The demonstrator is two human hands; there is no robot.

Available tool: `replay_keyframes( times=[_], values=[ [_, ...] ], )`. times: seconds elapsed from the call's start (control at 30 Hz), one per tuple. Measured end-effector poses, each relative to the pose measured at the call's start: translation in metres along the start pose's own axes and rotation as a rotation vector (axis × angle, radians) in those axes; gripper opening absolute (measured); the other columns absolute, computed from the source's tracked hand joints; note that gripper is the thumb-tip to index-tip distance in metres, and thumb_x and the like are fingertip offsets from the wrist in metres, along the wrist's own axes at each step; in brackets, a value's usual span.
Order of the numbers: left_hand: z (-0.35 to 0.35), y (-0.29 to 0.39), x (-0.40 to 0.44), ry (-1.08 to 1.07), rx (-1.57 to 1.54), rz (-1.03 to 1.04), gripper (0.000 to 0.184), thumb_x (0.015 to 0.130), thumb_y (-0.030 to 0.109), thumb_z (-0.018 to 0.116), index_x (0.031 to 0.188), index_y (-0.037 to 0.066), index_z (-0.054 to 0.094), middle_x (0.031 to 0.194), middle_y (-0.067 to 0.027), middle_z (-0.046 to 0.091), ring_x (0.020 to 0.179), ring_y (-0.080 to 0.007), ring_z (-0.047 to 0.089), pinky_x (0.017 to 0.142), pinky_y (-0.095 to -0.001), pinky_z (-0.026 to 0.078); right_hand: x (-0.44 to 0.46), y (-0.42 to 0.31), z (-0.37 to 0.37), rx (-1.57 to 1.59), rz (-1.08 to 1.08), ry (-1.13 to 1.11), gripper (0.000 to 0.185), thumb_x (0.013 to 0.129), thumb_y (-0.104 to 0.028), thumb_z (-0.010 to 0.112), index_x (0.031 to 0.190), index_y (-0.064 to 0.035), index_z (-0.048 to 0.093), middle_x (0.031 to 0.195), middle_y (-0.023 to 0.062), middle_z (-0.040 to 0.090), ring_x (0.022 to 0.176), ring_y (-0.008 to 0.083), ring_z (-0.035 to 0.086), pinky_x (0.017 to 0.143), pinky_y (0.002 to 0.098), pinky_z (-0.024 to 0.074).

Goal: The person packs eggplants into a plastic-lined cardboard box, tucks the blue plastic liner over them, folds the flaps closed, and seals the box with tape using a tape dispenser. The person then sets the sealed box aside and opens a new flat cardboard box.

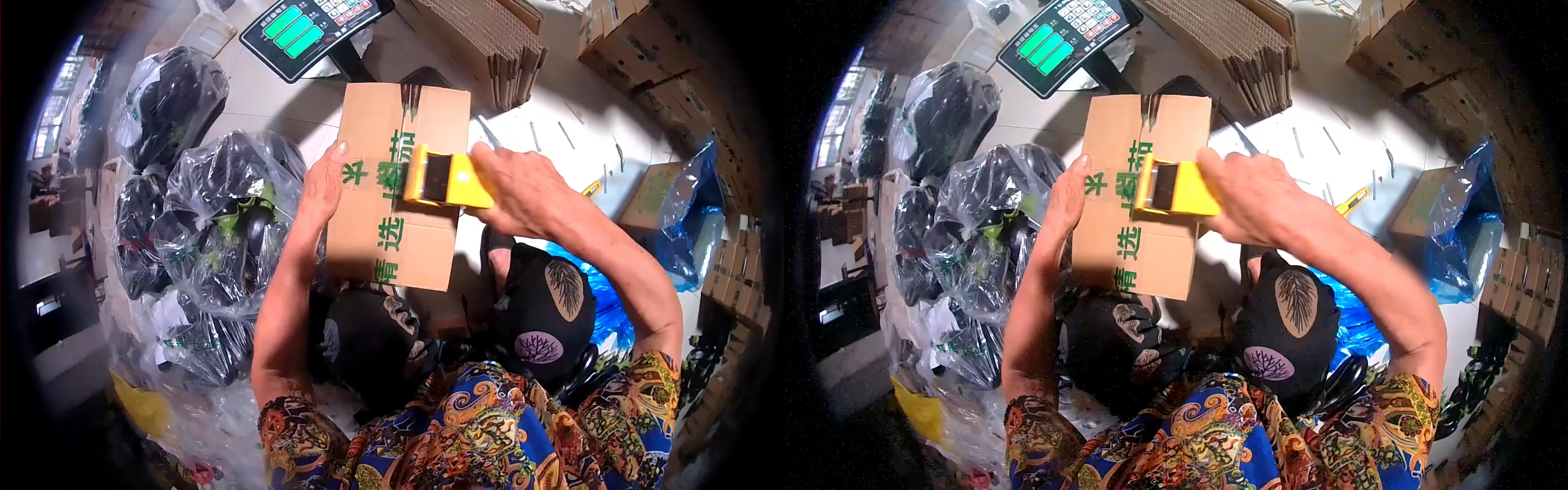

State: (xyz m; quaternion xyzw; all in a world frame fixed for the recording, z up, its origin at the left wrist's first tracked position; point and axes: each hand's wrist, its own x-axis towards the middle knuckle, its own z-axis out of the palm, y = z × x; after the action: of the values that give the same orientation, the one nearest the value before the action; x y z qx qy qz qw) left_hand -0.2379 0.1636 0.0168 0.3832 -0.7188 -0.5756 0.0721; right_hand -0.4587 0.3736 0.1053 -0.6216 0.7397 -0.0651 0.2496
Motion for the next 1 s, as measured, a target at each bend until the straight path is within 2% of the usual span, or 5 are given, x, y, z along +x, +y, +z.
replay_keyframes(
  times=[0.47,0.8,0.87,0.93,1.0],
  values=[
    [-0.01,-0.026,0.01,0.093,0.106,0.009,0.059,0.102,0.043,0.039,0.128,-0.009,0.054,0.124,-0.017,0.062,0.113,-0.0222,0.057,0.1,-0.0321,0.04,-0.09,0.176,0.163,0.181,0.123,0.165,0.055,0.072,-0.027,0.076,0.108,-0.0027,0.042,0.098,0.0232,0.057,0.096,0.0431,0.058,0.078,0.0485,0.0489],
    [-0.006,-0.022,0.008,0.12,0.092,-0.069,0.057,0.103,0.041,0.038,0.129,-0.007,0.054,0.122,-0.0146,0.063,0.112,-0.0208,0.057,0.1,-0.0322,0.041,-0.019,0.104,0.155,0.021,0.425,0.02,0.025,0.079,-0.018,0.069,0.092,-0.0031,0.055,0.092,0.0217,0.062,0.078,0.0357,0.067,0.066,0.0448,0.0551],
    [0.002,-0.013,0.004,0.087,-0.014,-0.097,0.057,0.103,0.041,0.037,0.132,-0.005,0.052,0.124,-0.0135,0.062,0.113,-0.0205,0.057,0.1,-0.0321,0.041,0.034,0.088,0.183,-0.001,0.398,0.065,0.011,0.082,-0.018,0.064,0.085,-0.0074,0.064,0.098,0.0188,0.065,0.083,0.0303,0.068,0.063,0.0439,0.0547],
    [0.009,0.0,0.004,0.058,-0.105,-0.092,0.055,0.104,0.04,0.036,0.136,-0.003,0.048,0.127,-0.0123,0.06,0.114,-0.02,0.056,0.101,-0.0321,0.041,0.047,0.069,0.169,-0.766,-0.175,0.065,0.021,0.084,-0.021,0.058,0.096,-0.006,0.065,0.087,0.0117,0.068,0.077,0.0244,0.067,0.054,0.0405,0.05],
    [0.021,0.01,0.0,0.015,-0.192,-0.081,0.054,0.105,0.039,0.034,0.141,0.0,0.044,0.129,-0.0112,0.058,0.115,-0.0193,0.055,0.102,-0.0321,0.041,0.063,0.062,0.143,-0.583,-0.062,-0.217,0.029,0.085,-0.024,0.057,0.107,-0.007,0.066,0.088,0.0058,0.068,0.076,0.0202,0.065,0.055,0.0342,0.0477]
  ],
)
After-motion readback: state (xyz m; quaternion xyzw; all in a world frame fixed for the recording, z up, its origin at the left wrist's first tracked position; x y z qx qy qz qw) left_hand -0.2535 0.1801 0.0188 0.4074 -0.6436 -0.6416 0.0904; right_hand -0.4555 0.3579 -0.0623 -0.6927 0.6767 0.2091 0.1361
